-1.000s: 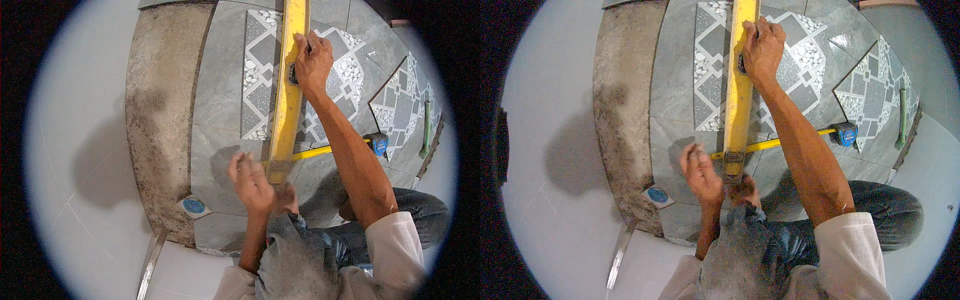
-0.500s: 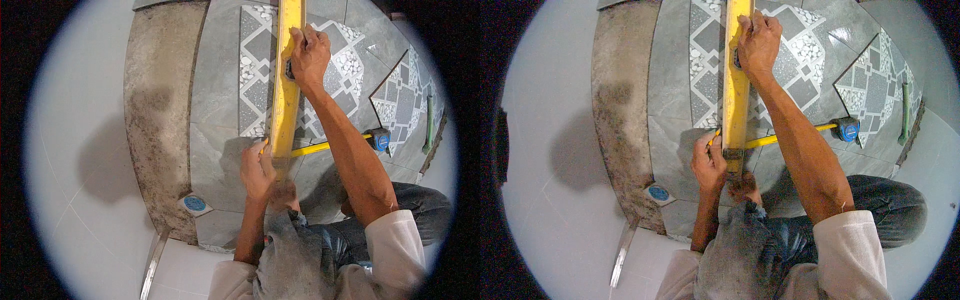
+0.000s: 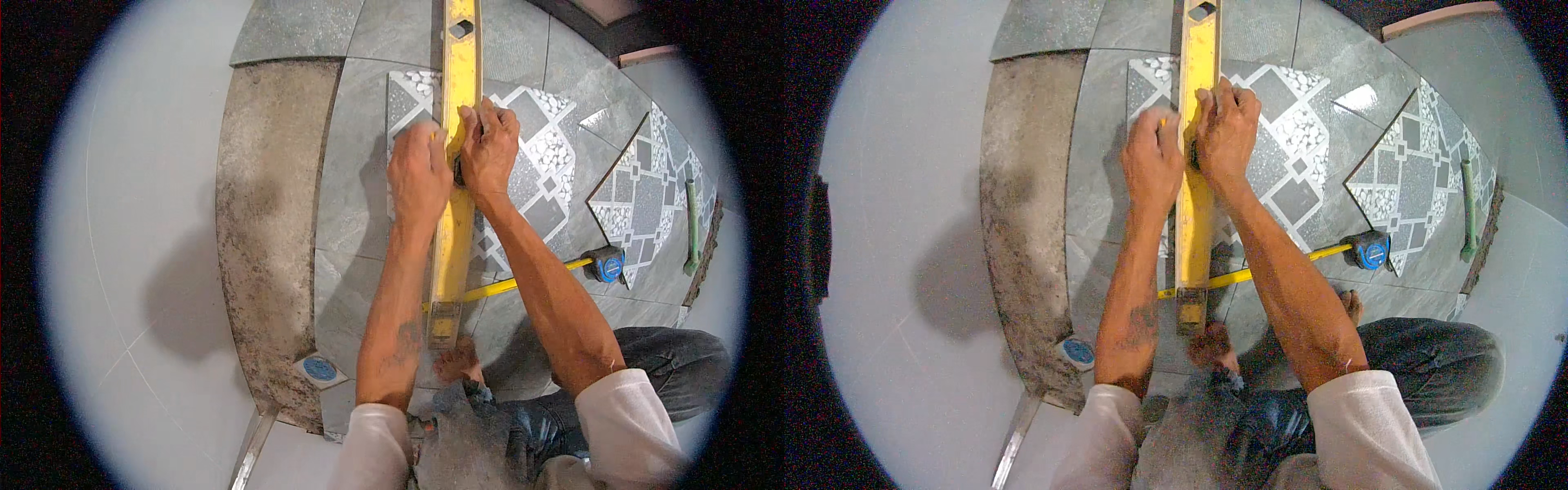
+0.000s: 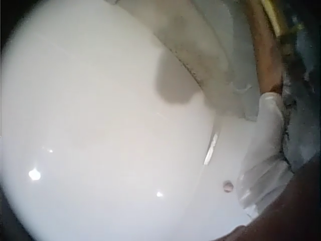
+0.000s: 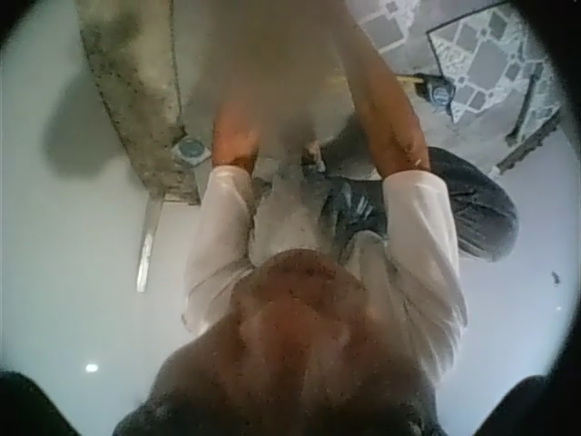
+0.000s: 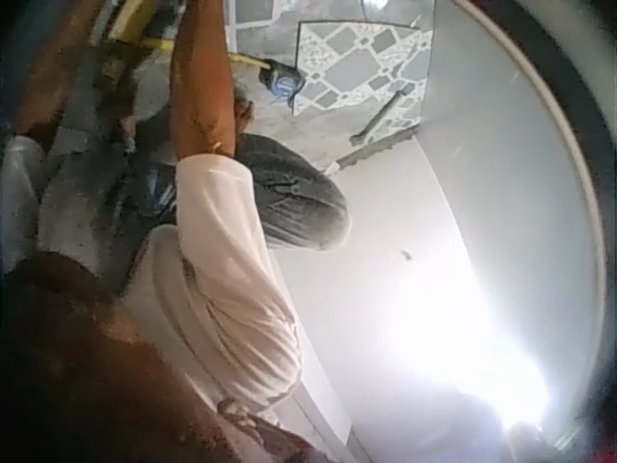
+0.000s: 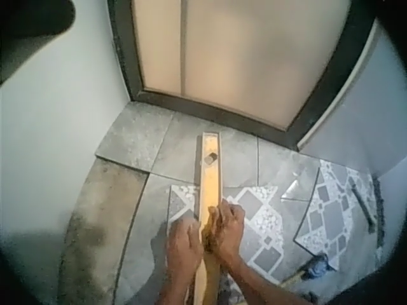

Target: Measuring and placing floor tiles in a bathroom setting.

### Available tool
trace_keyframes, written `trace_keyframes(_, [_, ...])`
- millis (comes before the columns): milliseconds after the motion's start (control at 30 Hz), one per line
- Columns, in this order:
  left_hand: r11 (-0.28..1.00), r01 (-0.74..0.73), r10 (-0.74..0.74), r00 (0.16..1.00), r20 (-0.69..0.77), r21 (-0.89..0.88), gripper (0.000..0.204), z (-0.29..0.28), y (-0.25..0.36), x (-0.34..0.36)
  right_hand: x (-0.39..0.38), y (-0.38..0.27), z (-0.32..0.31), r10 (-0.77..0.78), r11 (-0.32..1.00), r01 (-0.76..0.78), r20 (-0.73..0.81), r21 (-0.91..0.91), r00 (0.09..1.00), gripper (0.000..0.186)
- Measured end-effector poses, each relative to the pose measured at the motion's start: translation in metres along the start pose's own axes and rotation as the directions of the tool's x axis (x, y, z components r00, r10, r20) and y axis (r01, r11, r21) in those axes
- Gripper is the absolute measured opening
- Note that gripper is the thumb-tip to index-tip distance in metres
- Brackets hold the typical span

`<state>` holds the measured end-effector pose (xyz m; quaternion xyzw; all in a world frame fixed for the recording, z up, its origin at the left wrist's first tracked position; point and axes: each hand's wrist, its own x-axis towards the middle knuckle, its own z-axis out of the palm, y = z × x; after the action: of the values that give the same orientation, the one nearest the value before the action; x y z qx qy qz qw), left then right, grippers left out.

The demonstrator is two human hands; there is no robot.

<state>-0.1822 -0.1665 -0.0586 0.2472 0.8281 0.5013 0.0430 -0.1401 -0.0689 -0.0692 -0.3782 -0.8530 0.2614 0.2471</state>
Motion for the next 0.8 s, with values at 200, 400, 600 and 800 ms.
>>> trace_keyframes(200, [0.999, -0.033, 0.032, 0.997, -0.068, -0.025, 0.015, 0.018, -0.002, 0.081, -0.002, -0.009, 0.000, -0.043, 0.999, 0.043, -0.015, -0.013, 0.999, 0.025])
trace_keyframes(400, [0.978, 0.149, -0.161, 0.984, -0.076, -0.146, 0.019, -0.020, 0.007, 0.053, -0.003, 0.004, -0.003, -0.029, 0.999, 0.030, -0.055, 0.013, 0.998, 0.023])
trace_keyframes(600, [0.983, 0.140, -0.143, 0.990, -0.019, -0.116, 0.021, -0.017, 0.009, 0.021, 0.005, 0.008, -0.003, -0.118, 0.993, 0.119, -0.064, 0.002, 0.991, 0.025])
trace_keyframes(800, [0.976, 0.216, -0.216, 0.976, 0.016, 0.009, 0.028, 0.001, 0.010, 0.069, -0.003, -0.002, 0.001, -0.071, 0.997, 0.071, -0.078, -0.007, 0.994, 0.023])
